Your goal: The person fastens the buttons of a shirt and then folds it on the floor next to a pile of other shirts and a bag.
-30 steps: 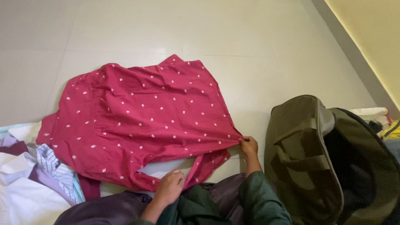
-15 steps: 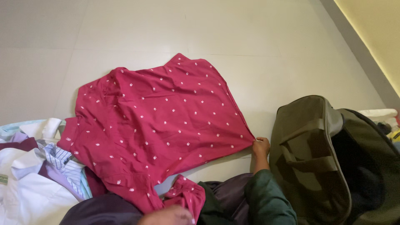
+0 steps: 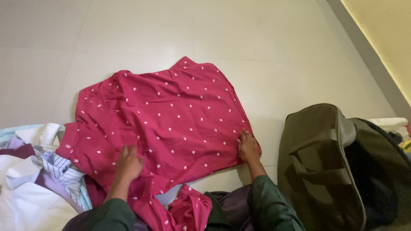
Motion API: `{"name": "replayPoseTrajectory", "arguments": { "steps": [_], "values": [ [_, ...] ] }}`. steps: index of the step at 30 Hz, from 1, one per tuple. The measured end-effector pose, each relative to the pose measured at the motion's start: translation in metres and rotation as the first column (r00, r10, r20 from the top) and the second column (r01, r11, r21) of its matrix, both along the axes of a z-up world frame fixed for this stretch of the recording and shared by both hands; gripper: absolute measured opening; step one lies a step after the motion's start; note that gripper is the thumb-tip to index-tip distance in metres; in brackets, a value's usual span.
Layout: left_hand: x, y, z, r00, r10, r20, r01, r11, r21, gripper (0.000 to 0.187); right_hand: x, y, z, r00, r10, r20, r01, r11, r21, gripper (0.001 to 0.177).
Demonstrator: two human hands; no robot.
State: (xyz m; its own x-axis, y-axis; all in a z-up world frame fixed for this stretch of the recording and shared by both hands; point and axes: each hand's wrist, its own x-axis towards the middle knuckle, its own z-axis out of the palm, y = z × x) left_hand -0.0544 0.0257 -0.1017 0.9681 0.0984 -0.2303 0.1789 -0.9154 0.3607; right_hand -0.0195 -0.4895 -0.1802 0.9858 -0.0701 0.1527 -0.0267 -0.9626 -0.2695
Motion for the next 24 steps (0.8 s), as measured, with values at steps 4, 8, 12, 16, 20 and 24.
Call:
{"name": "replayPoseTrajectory", "arguments": {
  "steps": [4,8,12,16,20,24],
  "values": [
    [0.009,0.0,-0.012,0.985,0.09,-0.146,-0.071,0.989,0.13,0.074,0.017,0.006,-0.017,0.998,0.068,-0.005,-0.068,0.982,-0.176,0.052],
    [0.016,-0.016,-0.006,0.974,0.166,-0.156,-0.142,0.978,0.149,0.076,0.049,0.008,-0.02,0.99,0.05,-0.129,-0.066,0.99,-0.123,0.061],
    [0.023,-0.022,0.0,0.974,0.162,-0.159,-0.142,0.981,0.132,0.08,0.069,0.012,-0.022,0.976,0.013,-0.219,-0.022,0.999,-0.039,0.064],
    [0.028,-0.028,0.002,0.983,0.112,-0.148,-0.097,0.989,0.109,0.082,0.064,0.015,-0.015,0.967,-0.024,-0.256,0.005,0.997,-0.075,0.067],
    [0.028,-0.034,0.002,0.978,0.086,-0.192,-0.068,0.993,0.099,0.081,0.058,0.01,-0.006,0.969,-0.071,-0.237,0.059,0.997,-0.058,0.067],
    [0.026,-0.034,0.003,0.967,0.064,-0.247,-0.038,0.994,0.107,0.083,0.054,-0.01,-0.006,0.971,-0.117,-0.208,0.104,0.992,-0.071,0.067]
  ]
}}
